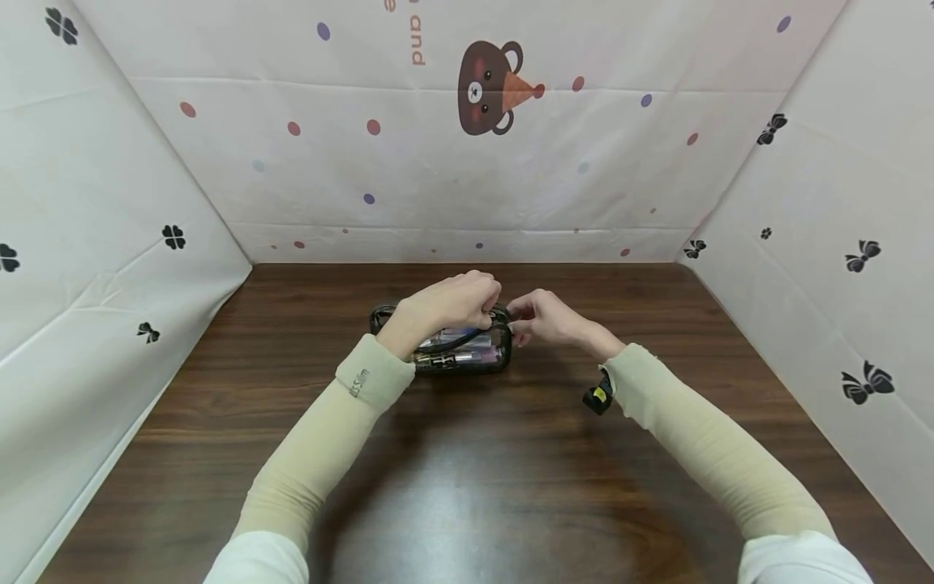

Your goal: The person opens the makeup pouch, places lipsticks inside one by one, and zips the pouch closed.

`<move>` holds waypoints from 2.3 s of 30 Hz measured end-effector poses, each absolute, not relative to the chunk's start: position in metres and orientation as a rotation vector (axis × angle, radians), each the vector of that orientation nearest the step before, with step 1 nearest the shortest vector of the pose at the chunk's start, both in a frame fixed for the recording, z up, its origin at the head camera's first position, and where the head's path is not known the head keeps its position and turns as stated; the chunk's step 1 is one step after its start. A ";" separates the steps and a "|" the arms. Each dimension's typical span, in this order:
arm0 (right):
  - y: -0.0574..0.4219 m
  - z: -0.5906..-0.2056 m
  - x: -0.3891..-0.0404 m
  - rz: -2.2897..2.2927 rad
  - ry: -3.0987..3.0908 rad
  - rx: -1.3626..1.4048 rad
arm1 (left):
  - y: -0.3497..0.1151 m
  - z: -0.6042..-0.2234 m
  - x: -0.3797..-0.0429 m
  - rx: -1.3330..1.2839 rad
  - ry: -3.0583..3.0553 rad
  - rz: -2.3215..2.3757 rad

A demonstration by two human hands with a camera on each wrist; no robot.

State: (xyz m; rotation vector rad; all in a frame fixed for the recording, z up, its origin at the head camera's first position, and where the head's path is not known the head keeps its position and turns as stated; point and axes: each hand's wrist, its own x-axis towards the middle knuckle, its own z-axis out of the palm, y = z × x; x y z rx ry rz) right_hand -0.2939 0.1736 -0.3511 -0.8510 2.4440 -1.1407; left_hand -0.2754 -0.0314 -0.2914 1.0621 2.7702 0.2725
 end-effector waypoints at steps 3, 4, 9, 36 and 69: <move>0.174 -0.351 -0.295 -1.141 2.440 -0.858 | -0.033 -0.292 -0.276 1.053 2.779 0.287; 0.174 -0.351 -0.295 -1.145 2.436 -0.863 | -0.034 -0.292 -0.276 1.051 2.780 0.290; 0.176 -0.351 -0.295 -1.176 2.414 -0.843 | -0.037 -0.291 -0.278 1.073 2.756 0.335; 0.175 -0.360 -0.297 -1.200 2.384 -0.871 | -0.055 -0.298 -0.288 1.095 2.688 0.507; 0.190 -0.364 -0.295 -1.235 2.373 -0.854 | -0.086 -0.305 -0.287 1.069 2.719 0.451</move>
